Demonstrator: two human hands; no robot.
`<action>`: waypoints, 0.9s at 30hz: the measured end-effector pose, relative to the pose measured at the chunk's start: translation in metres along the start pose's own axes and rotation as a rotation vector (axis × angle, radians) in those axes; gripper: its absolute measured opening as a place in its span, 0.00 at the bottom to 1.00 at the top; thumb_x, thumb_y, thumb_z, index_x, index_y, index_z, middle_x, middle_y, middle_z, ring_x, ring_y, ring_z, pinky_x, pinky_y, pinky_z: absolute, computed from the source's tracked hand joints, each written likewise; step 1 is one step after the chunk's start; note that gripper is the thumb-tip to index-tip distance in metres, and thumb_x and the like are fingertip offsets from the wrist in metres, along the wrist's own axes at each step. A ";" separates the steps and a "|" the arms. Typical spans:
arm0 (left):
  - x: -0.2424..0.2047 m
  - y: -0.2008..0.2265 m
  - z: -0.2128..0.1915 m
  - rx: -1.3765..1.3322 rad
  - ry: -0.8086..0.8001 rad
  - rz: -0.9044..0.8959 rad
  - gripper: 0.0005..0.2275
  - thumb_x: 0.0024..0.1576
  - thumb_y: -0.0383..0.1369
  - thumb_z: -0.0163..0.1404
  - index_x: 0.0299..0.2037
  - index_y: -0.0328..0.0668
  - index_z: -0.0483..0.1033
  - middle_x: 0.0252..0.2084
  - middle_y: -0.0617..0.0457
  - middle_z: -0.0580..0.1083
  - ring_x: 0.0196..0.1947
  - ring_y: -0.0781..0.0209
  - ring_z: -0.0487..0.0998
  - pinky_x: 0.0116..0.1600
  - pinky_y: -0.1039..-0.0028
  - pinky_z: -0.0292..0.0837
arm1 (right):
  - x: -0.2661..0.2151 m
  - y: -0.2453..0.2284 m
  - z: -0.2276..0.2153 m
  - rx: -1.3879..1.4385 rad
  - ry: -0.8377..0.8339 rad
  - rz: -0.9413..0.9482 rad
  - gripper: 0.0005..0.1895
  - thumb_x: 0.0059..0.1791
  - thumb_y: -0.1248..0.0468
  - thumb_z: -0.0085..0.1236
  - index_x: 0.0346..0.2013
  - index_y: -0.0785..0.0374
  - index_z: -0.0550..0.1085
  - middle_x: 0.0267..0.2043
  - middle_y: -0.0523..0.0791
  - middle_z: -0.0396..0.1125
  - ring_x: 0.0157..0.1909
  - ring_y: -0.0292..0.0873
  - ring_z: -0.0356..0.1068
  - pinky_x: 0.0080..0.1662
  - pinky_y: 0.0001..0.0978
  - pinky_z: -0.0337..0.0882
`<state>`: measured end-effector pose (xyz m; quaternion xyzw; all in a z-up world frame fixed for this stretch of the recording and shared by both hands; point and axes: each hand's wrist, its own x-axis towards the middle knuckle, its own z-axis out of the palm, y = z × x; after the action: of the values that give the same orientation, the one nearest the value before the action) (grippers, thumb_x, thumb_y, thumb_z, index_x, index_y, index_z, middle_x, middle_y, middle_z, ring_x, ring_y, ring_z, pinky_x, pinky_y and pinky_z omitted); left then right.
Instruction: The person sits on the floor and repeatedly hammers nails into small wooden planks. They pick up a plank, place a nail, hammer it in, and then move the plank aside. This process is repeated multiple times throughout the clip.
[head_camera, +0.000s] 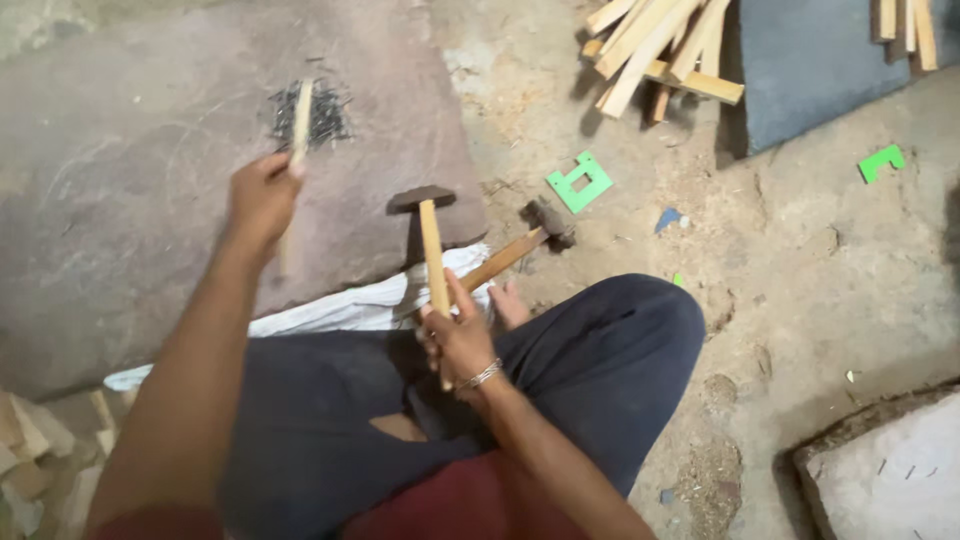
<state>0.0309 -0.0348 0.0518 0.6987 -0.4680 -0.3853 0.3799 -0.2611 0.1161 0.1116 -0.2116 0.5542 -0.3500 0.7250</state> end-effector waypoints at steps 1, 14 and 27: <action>0.015 0.019 0.024 -0.155 -0.066 -0.087 0.10 0.61 0.33 0.57 0.48 0.36 0.82 0.37 0.60 0.74 0.37 0.69 0.71 0.40 0.72 0.66 | 0.000 0.000 -0.001 0.004 -0.001 0.011 0.41 0.51 0.66 0.55 0.77 0.48 0.51 0.24 0.40 0.65 0.18 0.32 0.59 0.18 0.26 0.61; 0.063 0.253 0.257 -0.175 -0.154 0.478 0.14 0.57 0.37 0.59 0.48 0.36 0.78 0.45 0.49 0.79 0.46 0.60 0.81 0.52 0.69 0.76 | 0.000 -0.001 -0.010 0.023 -0.026 0.023 0.43 0.50 0.69 0.53 0.77 0.48 0.50 0.24 0.41 0.66 0.17 0.33 0.59 0.18 0.27 0.61; -0.228 -0.013 -0.190 0.874 0.476 0.344 0.07 0.59 0.23 0.55 0.46 0.33 0.80 0.51 0.41 0.77 0.53 0.46 0.76 0.57 0.63 0.73 | 0.006 0.022 -0.007 -0.045 0.017 0.053 0.40 0.51 0.65 0.54 0.75 0.44 0.51 0.24 0.40 0.64 0.18 0.33 0.60 0.18 0.26 0.62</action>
<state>0.1452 0.2174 0.1609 0.7732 -0.5938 0.0831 0.2067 -0.2603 0.1269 0.0899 -0.2103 0.5735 -0.3199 0.7243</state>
